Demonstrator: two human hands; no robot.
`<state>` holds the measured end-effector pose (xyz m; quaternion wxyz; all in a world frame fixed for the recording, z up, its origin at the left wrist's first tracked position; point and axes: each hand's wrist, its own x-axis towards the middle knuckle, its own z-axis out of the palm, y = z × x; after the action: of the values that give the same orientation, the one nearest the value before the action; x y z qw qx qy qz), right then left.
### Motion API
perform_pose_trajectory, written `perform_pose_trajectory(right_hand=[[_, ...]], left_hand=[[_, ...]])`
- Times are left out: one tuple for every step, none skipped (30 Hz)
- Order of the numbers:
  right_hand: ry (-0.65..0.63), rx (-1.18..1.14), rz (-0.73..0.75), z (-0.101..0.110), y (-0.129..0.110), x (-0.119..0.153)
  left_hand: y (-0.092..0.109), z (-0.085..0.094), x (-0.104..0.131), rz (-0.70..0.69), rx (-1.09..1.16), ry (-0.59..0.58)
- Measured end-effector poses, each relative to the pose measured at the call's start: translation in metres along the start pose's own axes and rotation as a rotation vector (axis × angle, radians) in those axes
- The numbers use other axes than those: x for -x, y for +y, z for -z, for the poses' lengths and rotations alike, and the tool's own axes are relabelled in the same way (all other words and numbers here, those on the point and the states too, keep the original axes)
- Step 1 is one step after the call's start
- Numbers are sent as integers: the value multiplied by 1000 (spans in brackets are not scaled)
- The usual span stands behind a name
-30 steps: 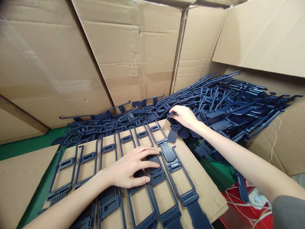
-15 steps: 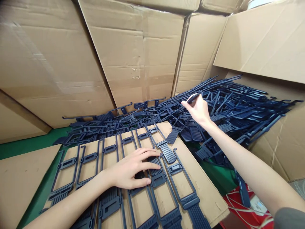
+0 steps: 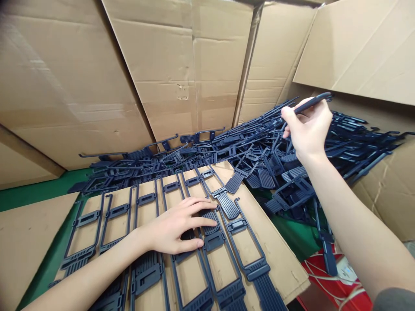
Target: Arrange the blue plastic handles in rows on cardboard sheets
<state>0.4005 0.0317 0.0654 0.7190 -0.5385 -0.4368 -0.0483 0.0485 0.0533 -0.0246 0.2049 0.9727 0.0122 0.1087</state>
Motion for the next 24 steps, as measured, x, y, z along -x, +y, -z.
perform_pose_trajectory(right_hand=[[-57,31,45,1,-8,5],[-108,60,74,2,-16,11],[-156,83,81,2,-24,17],[-211,100,79,2,-31,24],[-273,109,72,2,-37,30],[-339,106,66,1,-41,36],[-404,93,66,0,-44,43],[-471,81,81,-1,-46,49],[-548,78,108,-2,-46,55],[-638,82,143,-2,-46,61],[-742,95,177,-2,-45,66],[-852,113,201,-1,-45,70],[-950,131,213,1,-44,73],[-1024,146,212,3,-44,76],[-1069,164,202,7,-44,77],[-1090,178,183,11,-44,76],[-1099,186,157,16,-44,75],[-1102,184,121,20,-45,74],[-1105,174,79,25,-45,72],[-1108,159,36,29,-45,71],[-1105,143,-1,33,-44,70],[-1095,133,-31,36,-43,69],[-1080,135,-51,39,-42,68],[-1062,145,-60,42,-41,69]], left_hand=[[0,0,0,1,-3,-4],[0,1,0,1,-6,-7],[0,1,-1,1,-7,-10],[1,1,-1,1,-7,-11],[1,1,-1,2,-7,-13],[1,1,-1,1,-7,-13],[1,1,-1,1,-6,-13],[0,1,-1,0,-5,-13],[0,2,-1,0,-3,-12],[0,2,-1,1,-1,-12],[0,2,-1,1,1,-12],[0,2,-1,2,2,-13],[0,2,-1,2,3,-15],[0,2,-1,3,2,-19],[0,1,-1,3,0,-23],[0,1,0,3,-2,-27],[0,1,0,4,-4,-30],[0,1,0,7,-6,-33],[0,1,0,9,-7,-34],[0,1,0,12,-7,-35],[0,1,0,13,-6,-36],[0,1,-1,13,-4,-37],[0,1,-1,11,-1,-36],[1,1,-1,8,3,-31]])
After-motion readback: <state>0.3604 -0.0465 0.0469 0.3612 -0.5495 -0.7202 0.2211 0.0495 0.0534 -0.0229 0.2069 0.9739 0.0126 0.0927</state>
